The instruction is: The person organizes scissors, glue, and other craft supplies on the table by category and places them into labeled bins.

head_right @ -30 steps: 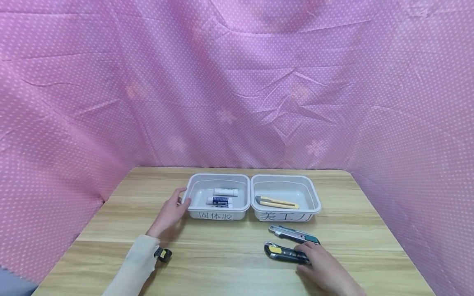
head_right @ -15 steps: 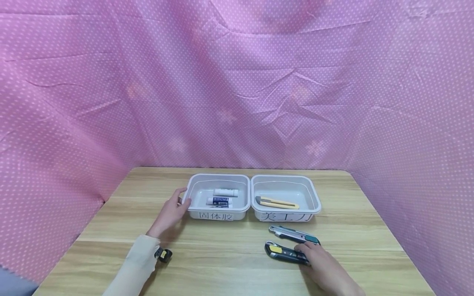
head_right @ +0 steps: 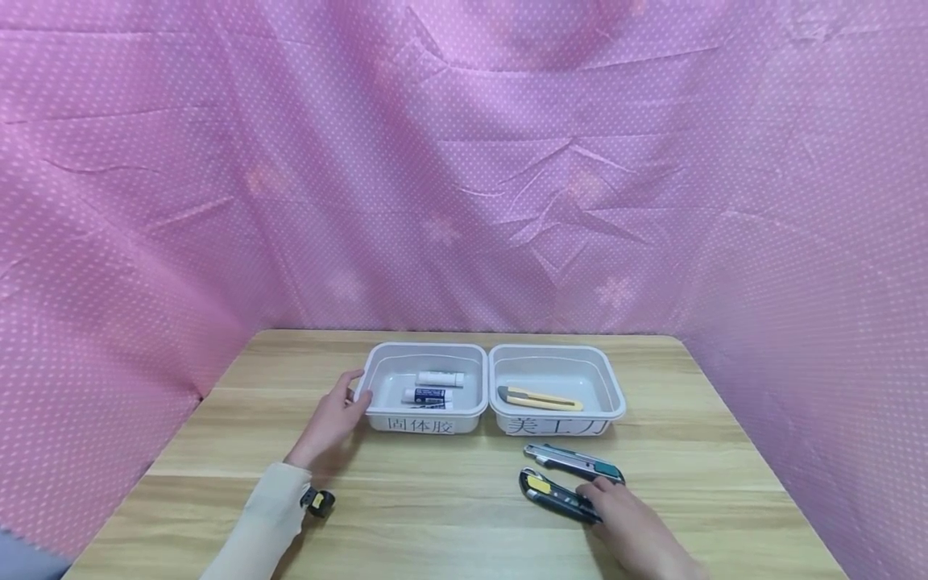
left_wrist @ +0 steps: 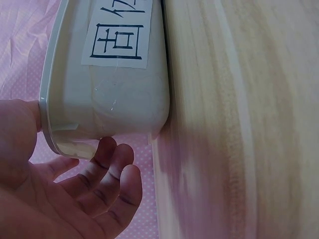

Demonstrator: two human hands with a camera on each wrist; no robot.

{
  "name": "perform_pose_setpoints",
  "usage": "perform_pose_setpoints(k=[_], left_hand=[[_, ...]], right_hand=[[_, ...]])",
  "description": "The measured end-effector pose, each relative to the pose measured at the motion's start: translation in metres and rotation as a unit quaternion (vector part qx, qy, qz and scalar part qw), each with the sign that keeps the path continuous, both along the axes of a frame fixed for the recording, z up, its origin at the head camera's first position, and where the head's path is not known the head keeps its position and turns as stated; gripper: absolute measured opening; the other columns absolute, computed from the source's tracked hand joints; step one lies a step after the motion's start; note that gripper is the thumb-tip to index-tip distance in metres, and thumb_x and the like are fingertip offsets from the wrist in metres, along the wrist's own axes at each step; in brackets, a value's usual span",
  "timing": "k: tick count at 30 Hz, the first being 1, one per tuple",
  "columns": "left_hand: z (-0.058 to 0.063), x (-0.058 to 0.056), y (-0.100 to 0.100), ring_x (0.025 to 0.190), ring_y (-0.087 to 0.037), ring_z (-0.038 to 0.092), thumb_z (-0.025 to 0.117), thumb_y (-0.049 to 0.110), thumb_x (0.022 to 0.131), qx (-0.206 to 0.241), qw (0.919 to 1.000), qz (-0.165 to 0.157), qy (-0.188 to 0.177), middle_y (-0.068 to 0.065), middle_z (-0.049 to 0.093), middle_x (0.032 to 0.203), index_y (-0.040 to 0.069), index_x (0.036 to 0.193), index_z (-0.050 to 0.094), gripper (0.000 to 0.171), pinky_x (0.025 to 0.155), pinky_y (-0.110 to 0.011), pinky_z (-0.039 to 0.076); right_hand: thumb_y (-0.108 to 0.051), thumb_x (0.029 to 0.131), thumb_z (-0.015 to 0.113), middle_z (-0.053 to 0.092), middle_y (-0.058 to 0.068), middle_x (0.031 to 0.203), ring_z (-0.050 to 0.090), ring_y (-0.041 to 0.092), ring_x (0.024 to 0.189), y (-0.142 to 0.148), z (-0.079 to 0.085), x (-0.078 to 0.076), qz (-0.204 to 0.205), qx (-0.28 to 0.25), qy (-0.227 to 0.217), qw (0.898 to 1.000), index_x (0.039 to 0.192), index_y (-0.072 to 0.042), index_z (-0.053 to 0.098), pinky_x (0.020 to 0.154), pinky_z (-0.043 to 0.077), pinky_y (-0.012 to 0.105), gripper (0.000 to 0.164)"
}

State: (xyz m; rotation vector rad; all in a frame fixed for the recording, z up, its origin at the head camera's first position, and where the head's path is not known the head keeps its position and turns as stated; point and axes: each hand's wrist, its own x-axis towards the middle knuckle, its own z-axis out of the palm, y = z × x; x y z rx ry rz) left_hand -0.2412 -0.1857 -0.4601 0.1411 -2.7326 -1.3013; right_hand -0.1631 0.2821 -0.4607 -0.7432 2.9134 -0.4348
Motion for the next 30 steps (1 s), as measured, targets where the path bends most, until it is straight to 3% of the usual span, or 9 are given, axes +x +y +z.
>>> perform_pose_setpoints(k=[9, 17, 24, 30], left_hand=[[-0.001, 0.0, 0.0, 0.081, -0.019, 0.061, 0.055, 0.027, 0.105, 0.004, 1.0, -0.002, 0.0, -0.011, 0.066, 0.097, 0.009, 0.154, 0.039, 0.055, 0.069, -0.029, 0.051], [-0.002, 0.0, -0.001, 0.08, -0.02, 0.061, 0.055, 0.027, 0.105, 0.004, 1.0, -0.001, -0.001, -0.011, 0.066, 0.097, 0.009, 0.154, 0.039, 0.055, 0.068, -0.029, 0.051], [-0.002, 0.0, -0.001, 0.082, -0.02, 0.061, 0.055, 0.029, 0.105, 0.002, 1.0, -0.001, 0.0, -0.011, 0.066, 0.098, 0.01, 0.154, 0.039, 0.055, 0.07, -0.03, 0.051], [-0.003, 0.0, -0.001, 0.081, -0.02, 0.061, 0.054, 0.028, 0.105, 0.004, 1.0, -0.002, -0.002, -0.011, 0.066, 0.098, 0.01, 0.155, 0.038, 0.056, 0.069, -0.03, 0.051]], right_hand=[[-0.001, 0.079, 0.081, 0.061, -0.009, 0.105, 0.063, 0.013, 0.096, 0.003, -0.001, 0.004, 0.034, 0.008, 0.046, 0.998, 0.115, -0.014, 0.071, 0.082, 0.057, 0.042, 0.039], [-0.001, 0.08, 0.08, 0.061, -0.01, 0.105, 0.064, 0.014, 0.095, 0.005, -0.001, 0.003, 0.053, 0.001, 0.045, 0.998, 0.115, -0.013, 0.07, 0.081, 0.057, 0.041, 0.038], [0.004, 0.074, 0.081, 0.065, -0.006, 0.109, 0.064, 0.016, 0.097, 0.004, 0.008, 0.007, 0.069, -0.02, 0.132, 0.989, 0.115, -0.012, 0.069, 0.084, 0.057, 0.043, 0.045], [0.007, 0.073, 0.08, 0.068, 0.002, 0.111, 0.066, 0.021, 0.097, 0.003, 0.016, 0.002, 0.06, -0.031, 0.149, 0.987, 0.116, -0.008, 0.069, 0.085, 0.058, 0.045, 0.046]])
